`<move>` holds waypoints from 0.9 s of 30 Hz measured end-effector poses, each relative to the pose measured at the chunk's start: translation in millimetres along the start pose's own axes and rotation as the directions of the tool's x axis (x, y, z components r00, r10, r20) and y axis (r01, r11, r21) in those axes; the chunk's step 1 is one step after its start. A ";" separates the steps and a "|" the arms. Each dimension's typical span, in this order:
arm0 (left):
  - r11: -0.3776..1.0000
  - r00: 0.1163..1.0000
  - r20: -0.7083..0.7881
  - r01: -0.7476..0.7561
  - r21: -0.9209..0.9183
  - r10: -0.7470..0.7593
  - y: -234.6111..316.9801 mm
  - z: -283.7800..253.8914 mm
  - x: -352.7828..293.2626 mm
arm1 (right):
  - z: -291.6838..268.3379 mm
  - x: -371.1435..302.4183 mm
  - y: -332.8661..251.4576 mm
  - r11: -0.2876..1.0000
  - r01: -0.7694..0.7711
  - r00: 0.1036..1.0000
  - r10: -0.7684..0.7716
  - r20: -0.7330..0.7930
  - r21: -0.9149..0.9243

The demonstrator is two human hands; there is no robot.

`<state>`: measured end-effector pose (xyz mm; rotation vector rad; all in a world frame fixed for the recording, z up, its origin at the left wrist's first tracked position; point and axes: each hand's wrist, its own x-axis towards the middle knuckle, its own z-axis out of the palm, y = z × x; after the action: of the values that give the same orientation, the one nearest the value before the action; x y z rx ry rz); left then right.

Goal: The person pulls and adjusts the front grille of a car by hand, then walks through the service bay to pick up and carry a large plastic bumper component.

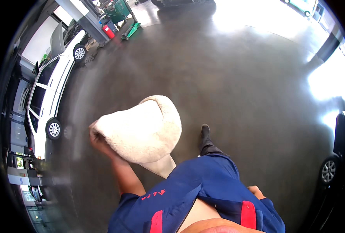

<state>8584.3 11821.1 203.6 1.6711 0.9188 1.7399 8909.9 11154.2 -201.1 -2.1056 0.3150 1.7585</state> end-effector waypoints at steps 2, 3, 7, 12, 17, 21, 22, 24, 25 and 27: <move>0.999 0.999 0.009 0.038 -0.006 -0.038 -28.4 28.5 25.3 | -10.1 56.8 -68.1 0.656 0.262 0.965 -0.189 0.182 -0.708; 0.997 0.997 -0.006 0.079 0.002 -0.079 -33.3 24.3 36.6 | -13.6 81.6 -108.0 0.484 0.336 0.938 -0.253 0.238 -0.808; 0.999 0.998 0.028 0.051 -0.004 -0.051 -25.5 70.3 97.9 | -3.3 153.5 -369.0 0.687 0.597 0.556 -0.727 -0.403 -0.415; 1.000 0.999 -0.038 -0.017 -0.013 0.016 -103.5 148.6 182.7 | 39.6 -10.4 -774.3 0.528 0.822 0.491 -0.847 -0.205 -0.213; 0.986 0.997 0.059 -0.055 0.155 0.047 -284.0 167.1 283.7 | 106.5 -62.9 -909.1 0.336 0.900 0.358 -0.933 0.032 -0.277; 0.998 0.993 0.104 0.053 0.013 -0.054 -313.3 207.8 357.4 | 84.5 -1.4 -859.2 0.487 0.524 0.690 -0.723 0.013 -0.699; 0.998 0.993 0.101 0.059 0.000 -0.059 -326.1 221.2 382.4 | 72.8 10.0 -857.5 0.569 0.466 0.760 -0.649 -0.022 -0.678; 0.998 0.994 0.091 0.069 -0.011 -0.068 -348.7 241.2 425.4 | 55.6 7.0 -851.4 0.868 0.297 0.898 -0.396 -0.193 -0.399; 0.997 0.993 0.097 0.072 -0.029 -0.069 -360.3 258.5 449.6 | 41.2 28.6 -835.6 0.953 0.239 0.929 -0.280 -0.243 -0.186; 0.993 0.990 0.107 0.102 -0.051 -0.096 -388.8 287.4 484.6 | -3.9 97.1 -751.6 0.911 0.411 0.895 -0.412 -0.169 -0.044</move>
<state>8808.5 12467.8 194.2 1.6357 0.8822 1.5832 9235.8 11838.2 -188.1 -2.1411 -0.0925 1.3338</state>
